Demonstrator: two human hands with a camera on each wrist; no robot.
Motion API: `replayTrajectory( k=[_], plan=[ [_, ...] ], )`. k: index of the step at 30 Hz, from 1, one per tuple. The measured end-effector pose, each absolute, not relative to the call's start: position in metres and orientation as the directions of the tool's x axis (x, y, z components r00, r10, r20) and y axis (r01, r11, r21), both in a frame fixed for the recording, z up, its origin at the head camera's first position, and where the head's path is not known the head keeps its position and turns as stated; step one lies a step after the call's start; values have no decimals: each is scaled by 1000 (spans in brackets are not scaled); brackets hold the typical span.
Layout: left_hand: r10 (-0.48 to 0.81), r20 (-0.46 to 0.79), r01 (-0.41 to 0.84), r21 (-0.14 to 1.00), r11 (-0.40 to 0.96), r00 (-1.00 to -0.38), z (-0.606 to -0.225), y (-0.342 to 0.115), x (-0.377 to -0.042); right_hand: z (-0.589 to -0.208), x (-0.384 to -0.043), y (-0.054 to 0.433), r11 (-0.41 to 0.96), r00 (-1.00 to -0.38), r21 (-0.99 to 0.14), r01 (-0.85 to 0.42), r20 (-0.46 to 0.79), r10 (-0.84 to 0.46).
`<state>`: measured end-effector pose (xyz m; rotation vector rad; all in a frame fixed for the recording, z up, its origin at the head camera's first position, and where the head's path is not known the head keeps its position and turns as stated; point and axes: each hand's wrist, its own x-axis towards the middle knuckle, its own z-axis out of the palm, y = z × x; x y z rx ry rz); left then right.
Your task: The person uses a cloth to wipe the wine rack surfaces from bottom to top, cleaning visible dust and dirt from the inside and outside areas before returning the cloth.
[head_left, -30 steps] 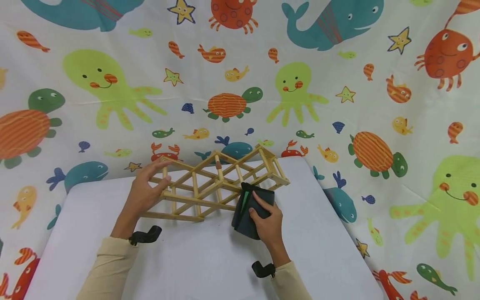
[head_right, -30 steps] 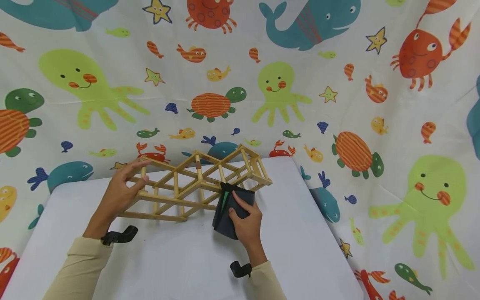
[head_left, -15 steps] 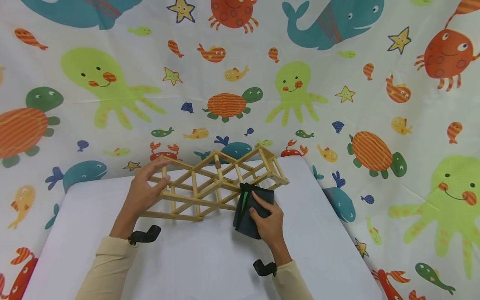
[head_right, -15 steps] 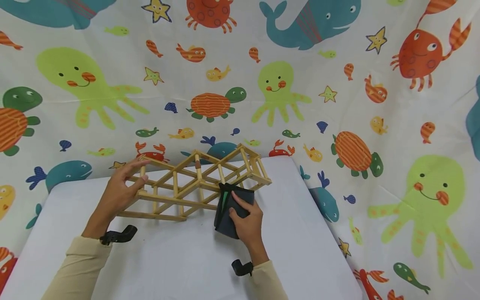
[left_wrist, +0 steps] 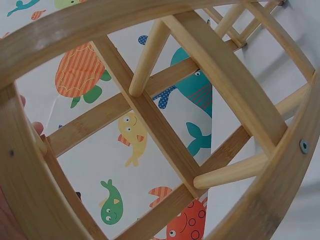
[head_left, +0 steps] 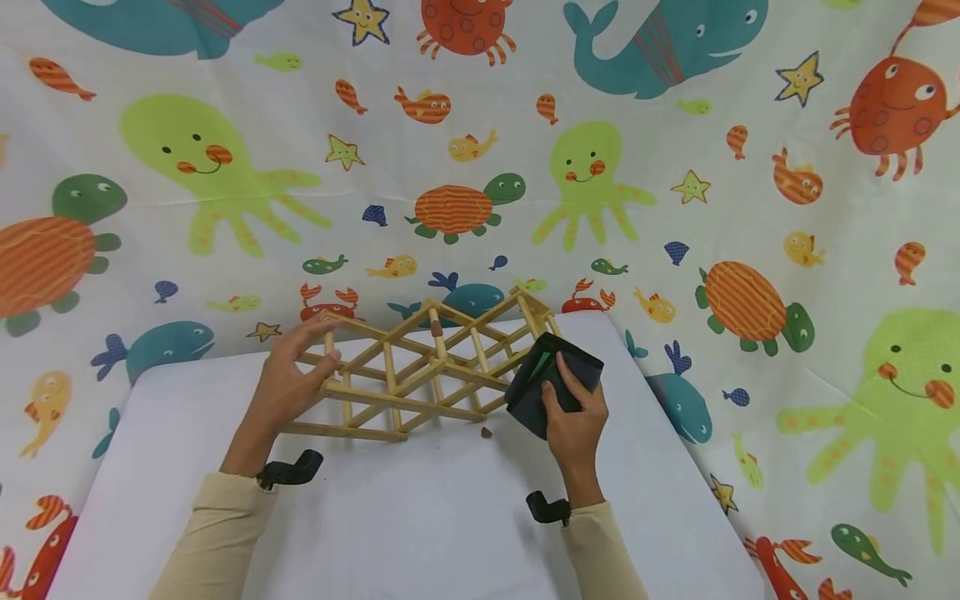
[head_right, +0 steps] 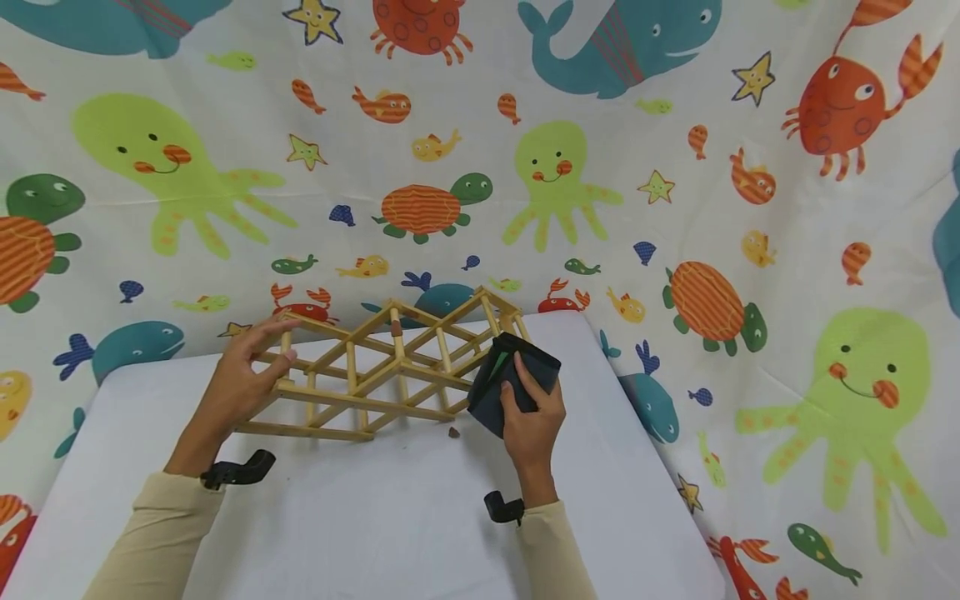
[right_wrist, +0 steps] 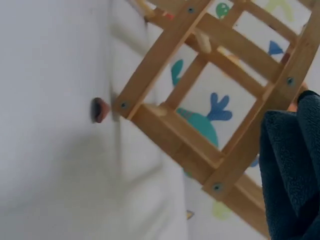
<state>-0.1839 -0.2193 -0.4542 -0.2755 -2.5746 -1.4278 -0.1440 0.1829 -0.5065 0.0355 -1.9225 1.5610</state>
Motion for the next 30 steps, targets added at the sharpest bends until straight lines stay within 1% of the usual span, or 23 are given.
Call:
replayTrajectory(
  k=[2,4,9,12,14,15,18,21,23,26,28,30],
  plan=[
    [72,248,248,818,519,-966,-456,-220,-184,-512,-145,187,290,-784,-874,-390,480,394],
    [74,249,251,819,515,-966,-457,-220,-185,-520,-146,193,313,-783,-887,-341,452,428],
    [75,254,255,818,515,-964,-457,-220,-185,-538,-146,215,386,-775,-910,-151,351,525],
    [72,255,255,818,516,-964,-457,-220,-184,-541,-143,224,401,-761,-912,-90,323,563],
    [72,254,254,819,515,-965,-456,-220,-184,-539,-139,226,398,-749,-912,-100,332,573],
    [73,251,253,820,513,-965,-456,-220,-184,-535,-136,224,389,-745,-913,-126,346,570],
    [75,249,252,820,515,-966,-455,-220,-184,-521,-132,215,339,-740,-904,-259,412,533],
    [72,250,251,819,516,-965,-455,-220,-185,-505,-133,204,276,-758,-882,-381,469,452],
    [69,251,250,820,514,-966,-455,-221,-185,-500,-137,199,259,-781,-874,-412,485,394],
    [72,242,244,824,511,-968,-456,-220,-185,-505,-142,198,294,-806,-881,-370,462,371],
    [74,239,242,822,516,-968,-456,-220,-185,-514,-145,203,350,-804,-886,-303,435,405],
    [72,241,243,819,520,-968,-455,-221,-184,-523,-147,210,395,-794,-894,-211,392,464]
  ],
)
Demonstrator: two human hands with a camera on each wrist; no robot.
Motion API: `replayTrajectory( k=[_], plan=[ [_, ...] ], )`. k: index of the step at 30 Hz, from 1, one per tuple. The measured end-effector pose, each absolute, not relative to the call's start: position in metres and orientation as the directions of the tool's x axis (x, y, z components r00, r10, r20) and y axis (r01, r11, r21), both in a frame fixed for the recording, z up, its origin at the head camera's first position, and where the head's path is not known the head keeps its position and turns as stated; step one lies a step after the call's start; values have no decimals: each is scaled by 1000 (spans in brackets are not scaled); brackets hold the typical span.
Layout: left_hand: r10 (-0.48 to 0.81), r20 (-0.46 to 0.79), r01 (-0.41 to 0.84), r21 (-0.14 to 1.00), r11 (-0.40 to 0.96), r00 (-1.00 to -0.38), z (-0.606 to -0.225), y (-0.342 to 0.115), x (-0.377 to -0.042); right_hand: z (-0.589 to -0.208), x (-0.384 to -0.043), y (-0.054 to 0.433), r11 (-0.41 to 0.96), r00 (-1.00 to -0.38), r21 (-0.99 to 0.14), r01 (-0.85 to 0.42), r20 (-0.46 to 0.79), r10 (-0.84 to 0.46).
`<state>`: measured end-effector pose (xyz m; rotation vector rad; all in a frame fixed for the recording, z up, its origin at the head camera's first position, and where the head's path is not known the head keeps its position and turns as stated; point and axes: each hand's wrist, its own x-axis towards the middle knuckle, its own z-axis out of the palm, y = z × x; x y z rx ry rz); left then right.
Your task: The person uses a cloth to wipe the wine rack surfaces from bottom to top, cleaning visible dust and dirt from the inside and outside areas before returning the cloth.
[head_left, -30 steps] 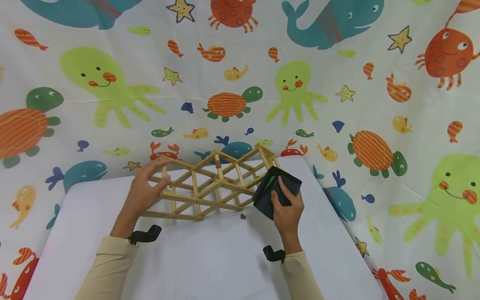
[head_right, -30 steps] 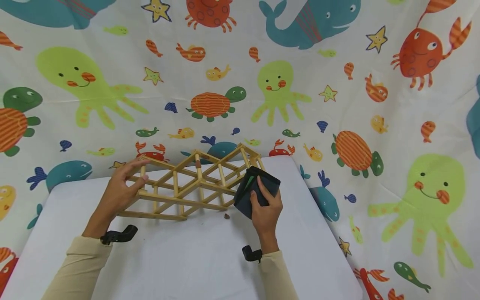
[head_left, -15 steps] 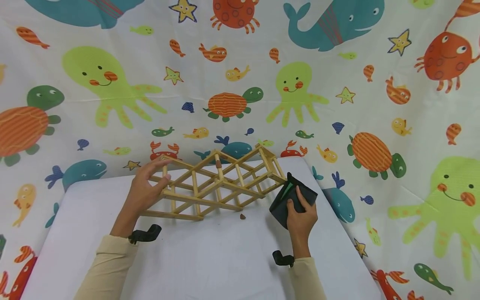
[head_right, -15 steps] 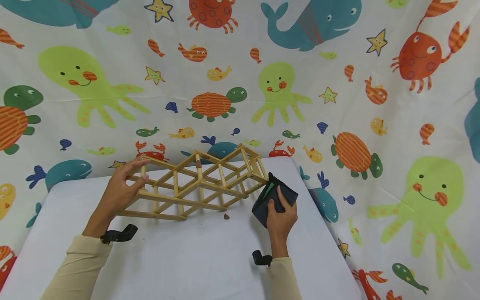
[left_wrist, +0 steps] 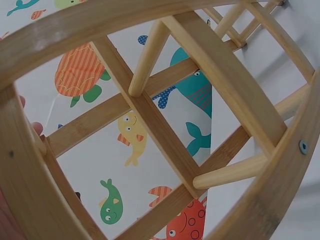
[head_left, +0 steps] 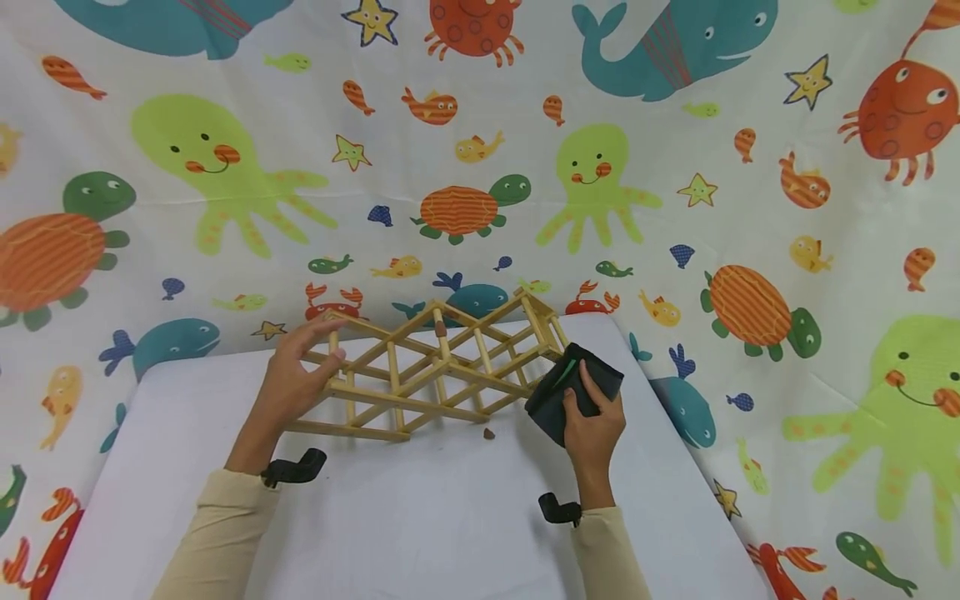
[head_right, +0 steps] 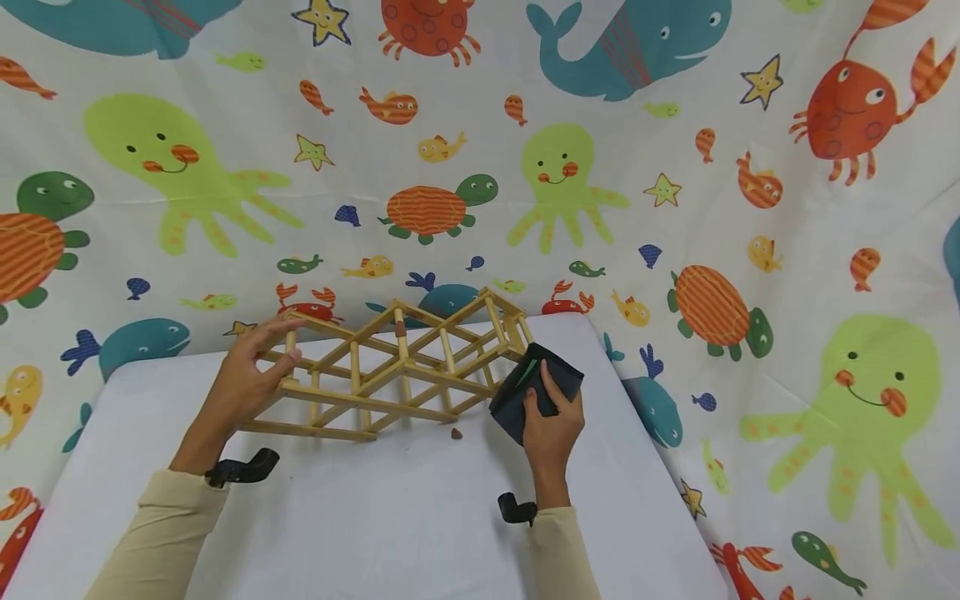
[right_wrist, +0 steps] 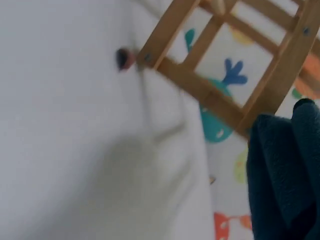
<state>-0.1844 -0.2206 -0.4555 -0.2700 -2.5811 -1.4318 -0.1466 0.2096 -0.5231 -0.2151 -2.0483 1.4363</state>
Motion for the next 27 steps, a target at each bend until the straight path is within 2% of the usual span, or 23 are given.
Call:
replayTrajectory(
  k=[4,7,11,17,22,27],
  plan=[
    [68,245,243,814,527,-967,-454,-220,-183,-538,-143,226,449,-771,-892,-60,327,547],
    [65,242,240,818,523,-968,-454,-220,-182,-539,-135,228,443,-756,-894,-64,333,564],
    [65,244,242,822,516,-968,-454,-220,-183,-527,-124,209,392,-744,-892,-224,416,523],
    [63,267,261,822,506,-962,-456,-219,-184,-504,-117,159,308,-752,-829,-467,555,355],
    [62,265,259,822,507,-962,-455,-218,-182,-499,-115,115,251,-778,-802,-541,591,212],
    [67,271,267,822,502,-960,-454,-218,-182,-508,-115,79,208,-803,-803,-559,587,106]
  ],
)
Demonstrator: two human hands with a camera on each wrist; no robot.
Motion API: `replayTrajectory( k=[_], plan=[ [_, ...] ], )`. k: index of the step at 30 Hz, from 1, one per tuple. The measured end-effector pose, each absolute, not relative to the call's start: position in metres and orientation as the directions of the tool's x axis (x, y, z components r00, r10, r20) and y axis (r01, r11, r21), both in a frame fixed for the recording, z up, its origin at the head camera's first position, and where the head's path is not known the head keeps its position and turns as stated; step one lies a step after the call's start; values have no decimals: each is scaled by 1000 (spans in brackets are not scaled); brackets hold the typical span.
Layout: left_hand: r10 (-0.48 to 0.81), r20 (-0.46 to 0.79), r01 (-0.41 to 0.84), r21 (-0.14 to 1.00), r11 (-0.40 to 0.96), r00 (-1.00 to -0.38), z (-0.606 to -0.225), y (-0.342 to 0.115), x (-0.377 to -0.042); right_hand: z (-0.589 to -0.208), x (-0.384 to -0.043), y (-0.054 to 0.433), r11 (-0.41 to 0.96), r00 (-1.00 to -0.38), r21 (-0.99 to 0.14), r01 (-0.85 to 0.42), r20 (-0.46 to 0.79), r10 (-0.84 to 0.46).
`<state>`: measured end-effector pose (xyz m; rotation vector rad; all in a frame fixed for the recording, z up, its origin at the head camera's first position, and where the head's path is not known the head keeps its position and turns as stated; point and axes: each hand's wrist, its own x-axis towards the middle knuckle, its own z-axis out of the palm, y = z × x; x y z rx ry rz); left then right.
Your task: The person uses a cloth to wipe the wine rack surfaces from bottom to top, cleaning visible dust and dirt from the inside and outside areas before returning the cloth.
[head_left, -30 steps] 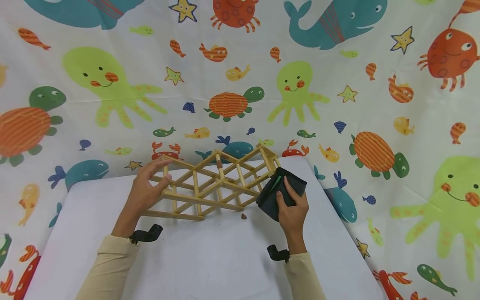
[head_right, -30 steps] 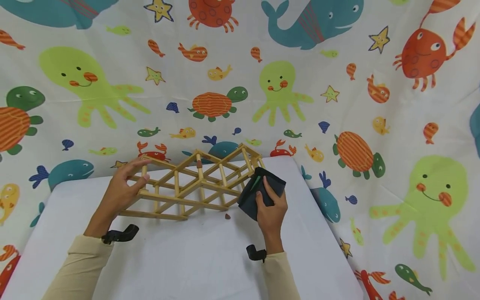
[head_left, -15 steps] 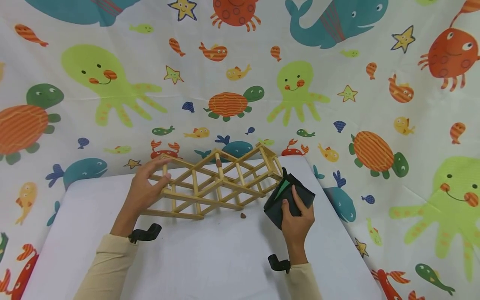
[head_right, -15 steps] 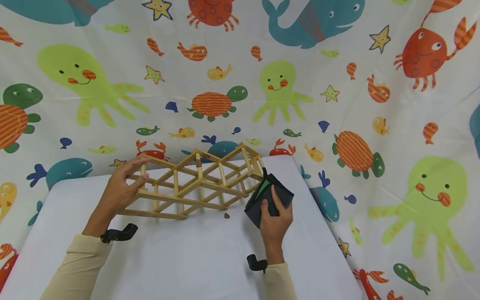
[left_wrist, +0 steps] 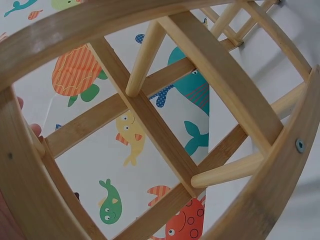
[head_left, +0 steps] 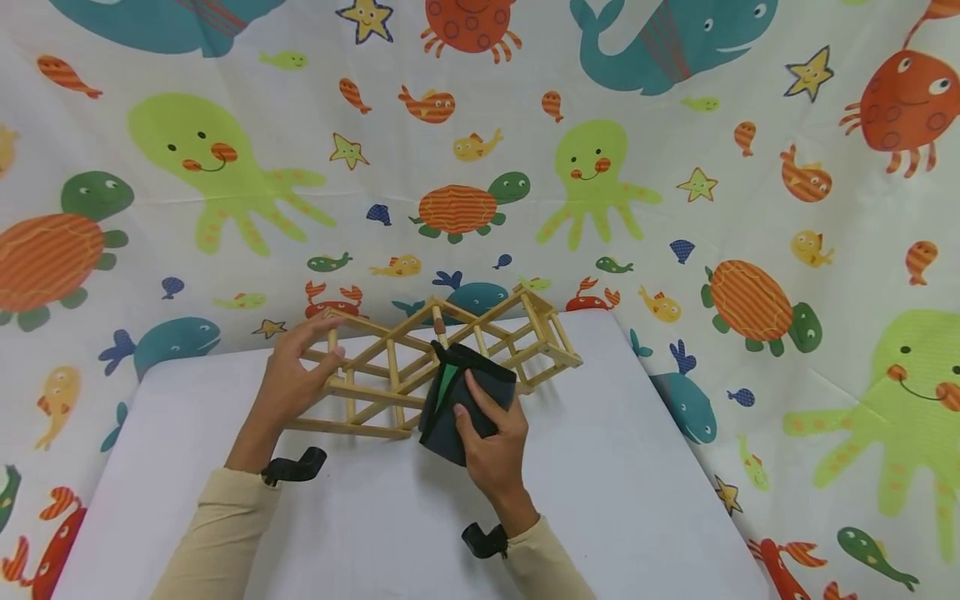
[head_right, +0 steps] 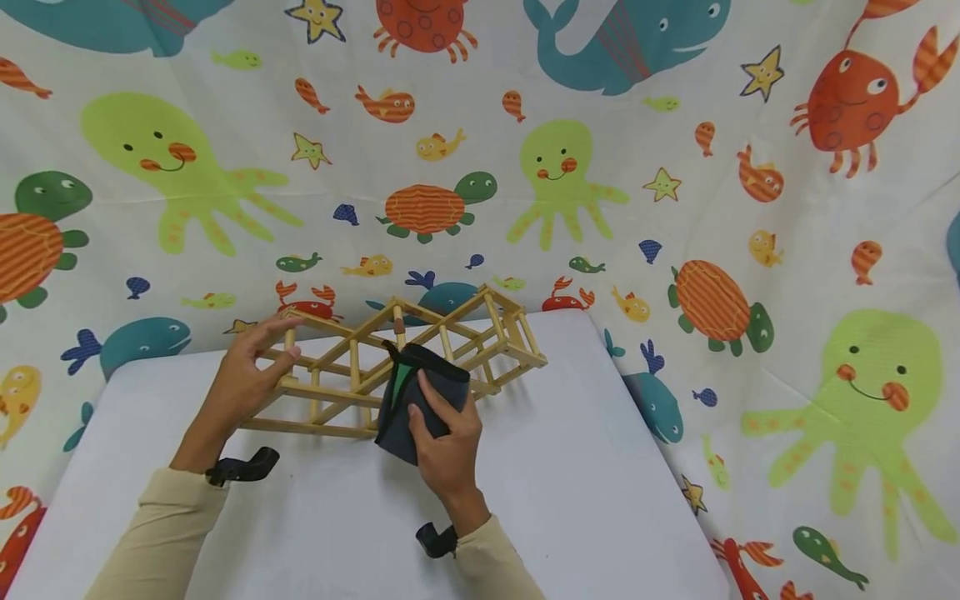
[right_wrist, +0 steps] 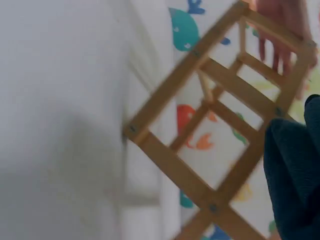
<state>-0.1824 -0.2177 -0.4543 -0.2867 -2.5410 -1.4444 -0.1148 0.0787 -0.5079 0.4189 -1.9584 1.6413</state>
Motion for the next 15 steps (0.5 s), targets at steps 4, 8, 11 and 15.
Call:
replayTrajectory(
  k=[4,8,11,15],
  plan=[
    [66,262,258,821,509,-963,-454,-217,-183,-525,-111,61,239,-833,-814,-529,552,33],
    [65,248,245,816,524,-967,-453,-216,-183,-537,-104,53,287,-842,-807,-516,540,5],
    [66,253,249,808,533,-965,-451,-214,-182,-536,-102,53,264,-814,-792,-550,580,44],
    [59,273,260,801,539,-960,-451,-213,-181,-529,-108,52,243,-808,-797,-552,584,77]
  ],
)
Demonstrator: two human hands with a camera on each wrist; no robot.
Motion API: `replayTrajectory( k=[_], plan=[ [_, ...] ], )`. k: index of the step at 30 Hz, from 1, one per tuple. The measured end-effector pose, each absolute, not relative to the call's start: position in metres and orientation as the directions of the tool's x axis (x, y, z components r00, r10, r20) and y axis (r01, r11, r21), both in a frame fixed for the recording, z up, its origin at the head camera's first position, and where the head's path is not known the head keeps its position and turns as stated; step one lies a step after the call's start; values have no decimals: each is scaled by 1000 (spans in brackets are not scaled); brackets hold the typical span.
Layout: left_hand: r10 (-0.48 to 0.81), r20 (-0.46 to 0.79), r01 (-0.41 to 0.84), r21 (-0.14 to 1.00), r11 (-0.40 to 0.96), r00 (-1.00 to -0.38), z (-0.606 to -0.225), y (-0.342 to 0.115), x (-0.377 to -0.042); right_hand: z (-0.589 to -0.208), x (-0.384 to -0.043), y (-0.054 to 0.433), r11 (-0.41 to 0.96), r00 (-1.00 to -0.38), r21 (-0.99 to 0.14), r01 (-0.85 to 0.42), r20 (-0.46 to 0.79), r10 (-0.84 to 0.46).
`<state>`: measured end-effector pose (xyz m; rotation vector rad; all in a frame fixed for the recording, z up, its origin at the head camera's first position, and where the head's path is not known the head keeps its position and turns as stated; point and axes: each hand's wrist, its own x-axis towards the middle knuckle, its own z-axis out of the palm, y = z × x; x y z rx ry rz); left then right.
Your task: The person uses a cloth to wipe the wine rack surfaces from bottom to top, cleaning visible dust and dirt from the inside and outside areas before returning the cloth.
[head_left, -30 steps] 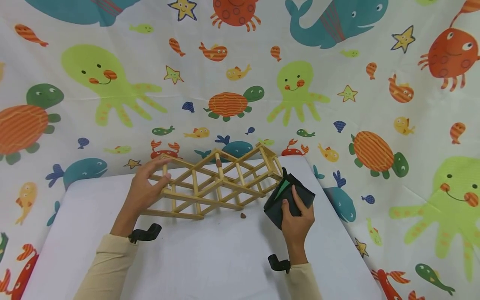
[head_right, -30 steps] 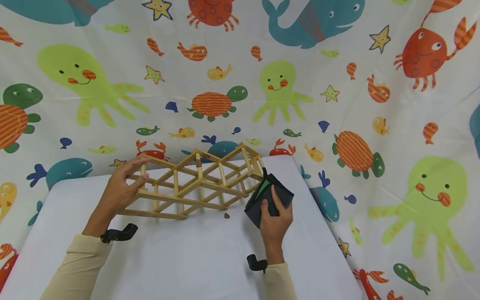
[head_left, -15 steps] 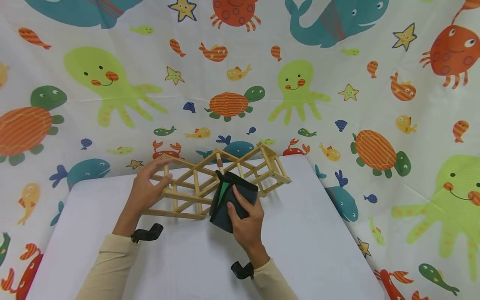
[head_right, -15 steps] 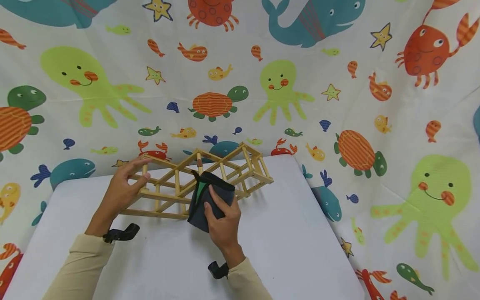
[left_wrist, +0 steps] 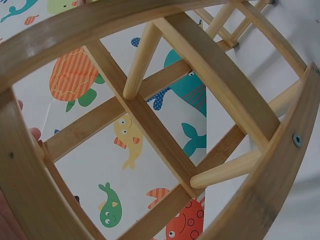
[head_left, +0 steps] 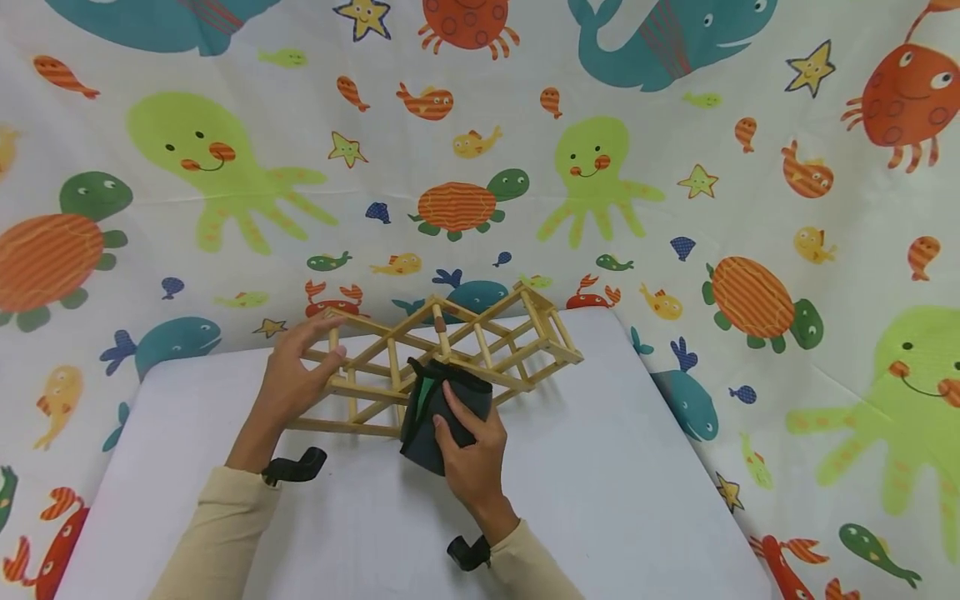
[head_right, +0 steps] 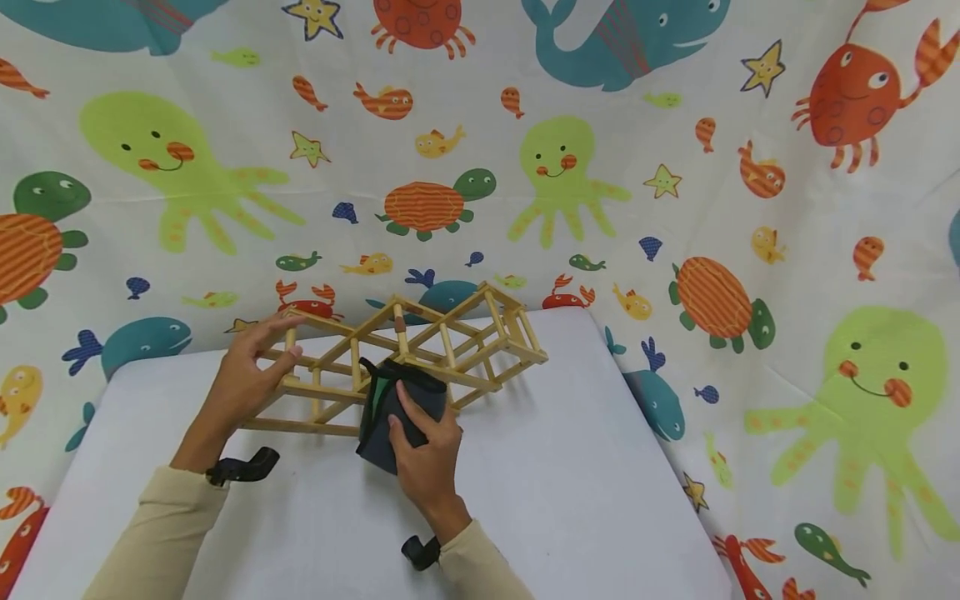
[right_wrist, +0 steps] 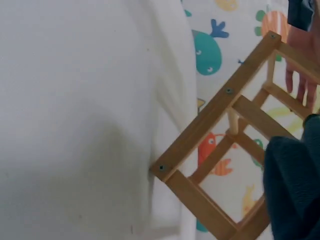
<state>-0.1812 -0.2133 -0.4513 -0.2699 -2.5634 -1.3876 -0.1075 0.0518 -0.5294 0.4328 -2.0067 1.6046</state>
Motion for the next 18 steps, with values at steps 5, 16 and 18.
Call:
replayTrajectory(
  k=[5,16,18],
  plan=[
    [55,272,255,789,558,-961,-453,-213,-182,-534,-109,44,233,-926,-899,-370,377,-12],
    [78,228,230,775,589,-970,-451,-217,-183,-524,-109,43,195,-847,-843,-501,524,92],
    [86,213,222,777,590,-973,-450,-220,-182,-526,-110,40,190,-871,-866,-462,484,87]
  ],
)
